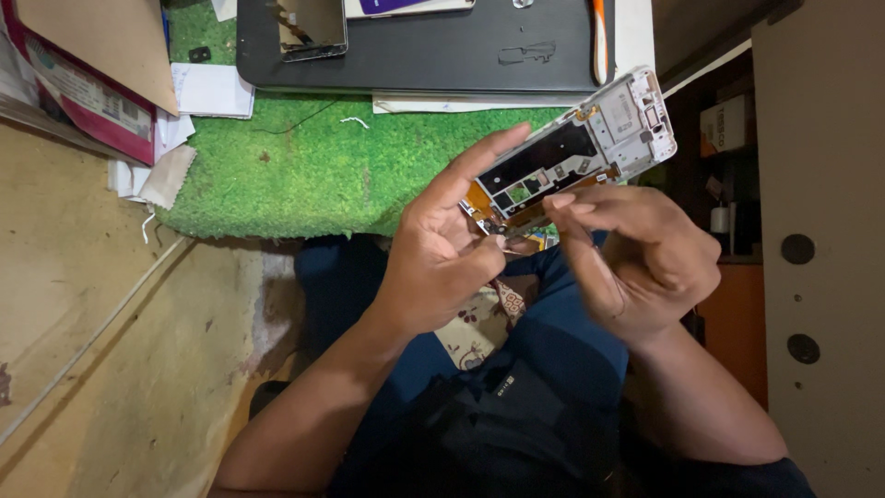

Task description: The person works on a disassembled white smartphone, peeling and repositioning an orange ribbon cable and applying adhesive tape to the phone frame. The person handles the phone body and internal components by hand.

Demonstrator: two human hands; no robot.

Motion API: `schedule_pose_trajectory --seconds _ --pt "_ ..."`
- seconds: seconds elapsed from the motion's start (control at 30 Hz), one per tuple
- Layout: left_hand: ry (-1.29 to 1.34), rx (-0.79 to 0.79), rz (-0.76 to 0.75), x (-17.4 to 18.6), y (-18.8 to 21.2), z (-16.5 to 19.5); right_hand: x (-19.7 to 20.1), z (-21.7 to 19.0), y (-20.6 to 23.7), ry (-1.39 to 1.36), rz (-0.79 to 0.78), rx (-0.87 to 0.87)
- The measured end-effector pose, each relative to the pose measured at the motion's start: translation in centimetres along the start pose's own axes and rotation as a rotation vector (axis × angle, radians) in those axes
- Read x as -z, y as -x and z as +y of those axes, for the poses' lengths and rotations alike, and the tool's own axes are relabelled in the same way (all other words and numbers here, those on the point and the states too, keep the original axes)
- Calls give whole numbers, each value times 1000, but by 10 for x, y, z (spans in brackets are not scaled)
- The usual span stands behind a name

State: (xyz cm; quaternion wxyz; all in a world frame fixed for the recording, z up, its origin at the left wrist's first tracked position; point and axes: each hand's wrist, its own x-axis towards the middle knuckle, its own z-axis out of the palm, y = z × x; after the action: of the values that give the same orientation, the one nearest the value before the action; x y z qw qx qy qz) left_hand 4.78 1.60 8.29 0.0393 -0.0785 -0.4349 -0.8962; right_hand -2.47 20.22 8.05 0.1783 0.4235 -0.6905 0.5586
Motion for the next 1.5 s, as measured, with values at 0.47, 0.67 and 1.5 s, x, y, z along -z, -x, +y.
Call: schedule_pose_trajectory --seconds 0.47,0.67,1.5 --pt "-118 -85 24 6 -1 -7 -3 -4 -6 90 -96 109" --pt "-99 -59 61 6 -4 -5 -2 -6 -9 125 -101 102" --pt "-115 -13 12 6 -5 0 3 -1 -11 -272 111 -253"
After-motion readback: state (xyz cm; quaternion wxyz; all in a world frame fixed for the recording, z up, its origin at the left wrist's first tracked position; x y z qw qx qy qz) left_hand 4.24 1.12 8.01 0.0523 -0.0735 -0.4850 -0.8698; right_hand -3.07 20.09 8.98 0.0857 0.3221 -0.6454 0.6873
